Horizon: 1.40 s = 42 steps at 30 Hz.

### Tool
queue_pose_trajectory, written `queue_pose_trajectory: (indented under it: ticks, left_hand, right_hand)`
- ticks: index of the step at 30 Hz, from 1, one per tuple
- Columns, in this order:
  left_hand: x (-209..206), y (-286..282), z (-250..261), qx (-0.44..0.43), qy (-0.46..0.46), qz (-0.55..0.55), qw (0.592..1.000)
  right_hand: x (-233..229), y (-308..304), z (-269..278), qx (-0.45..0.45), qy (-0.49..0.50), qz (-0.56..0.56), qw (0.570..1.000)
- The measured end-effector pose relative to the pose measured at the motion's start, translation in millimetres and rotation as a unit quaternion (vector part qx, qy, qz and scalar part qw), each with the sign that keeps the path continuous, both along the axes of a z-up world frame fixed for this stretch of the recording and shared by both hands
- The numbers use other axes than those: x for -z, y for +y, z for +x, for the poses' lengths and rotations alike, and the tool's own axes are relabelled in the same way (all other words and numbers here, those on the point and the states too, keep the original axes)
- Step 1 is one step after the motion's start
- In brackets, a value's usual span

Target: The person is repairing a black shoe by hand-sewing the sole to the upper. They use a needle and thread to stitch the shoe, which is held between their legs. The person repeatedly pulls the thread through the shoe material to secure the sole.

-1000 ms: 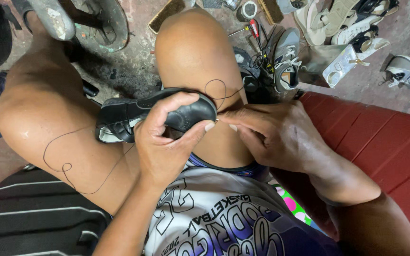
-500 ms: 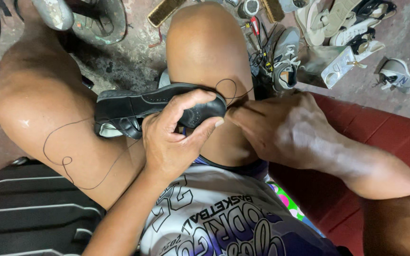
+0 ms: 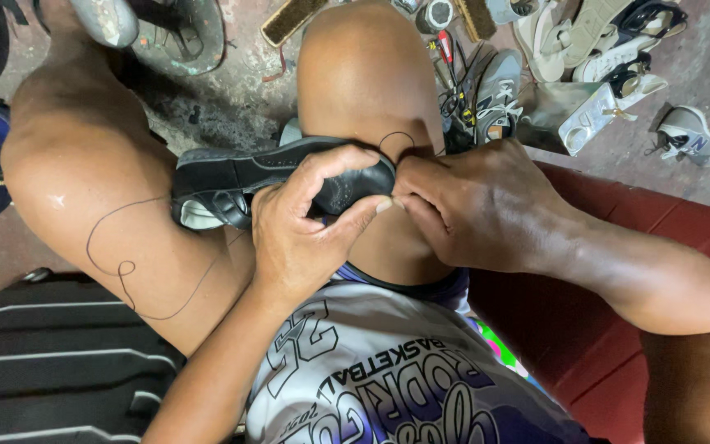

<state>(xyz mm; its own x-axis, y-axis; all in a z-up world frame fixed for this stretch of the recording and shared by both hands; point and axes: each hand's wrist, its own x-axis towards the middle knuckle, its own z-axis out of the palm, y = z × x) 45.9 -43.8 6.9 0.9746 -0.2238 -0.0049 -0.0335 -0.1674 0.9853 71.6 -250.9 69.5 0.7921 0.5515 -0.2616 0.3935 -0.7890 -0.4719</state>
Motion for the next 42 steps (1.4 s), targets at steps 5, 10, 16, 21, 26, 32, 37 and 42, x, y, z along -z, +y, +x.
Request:
queue_pose_trajectory:
  ticks: [5, 10, 16, 21, 26, 32, 37, 42]
  left_hand:
    - [-8, 6, 1, 0.005, 0.033, 0.006, 0.999]
    - [-38, 48, -32, -0.002, 0.174, -0.043, 0.984]
    - [-33, 79, -54, -0.148, 0.011, 0.156, 0.977]
    - [-10, 76, -68, -0.085, -0.078, 0.334, 0.935]
    - [-15, 115, -93, -0.111, 0.026, 0.236, 0.965]
    - [-33, 148, -87, -0.235, 0.039, 0.339, 0.91]
    - [-46, 118, -54, -0.145, -0.103, 0.332, 0.927]
    - [-42, 99, -18, -0.009, -0.11, 0.297, 0.948]
  right_hand:
    - [4, -1, -5, 0.018, 0.005, 0.013, 1.0]
    - [-5, -17, -5, 0.058, 0.02, 0.06, 0.996]
    - [-3, -30, -8, 0.105, 0.037, 0.069, 0.991]
    - [5, -41, -5, 0.139, 0.058, 0.068, 0.986]
    - [15, -47, -4, 0.137, 0.055, 0.069, 0.987]
    - [17, -47, -4, 0.174, 0.106, 0.087, 0.975]
    - [-4, -33, 0, 0.112, 0.056, 0.037, 0.991]
    - [-34, 8, -1, -0.003, -0.167, 0.031, 0.986]
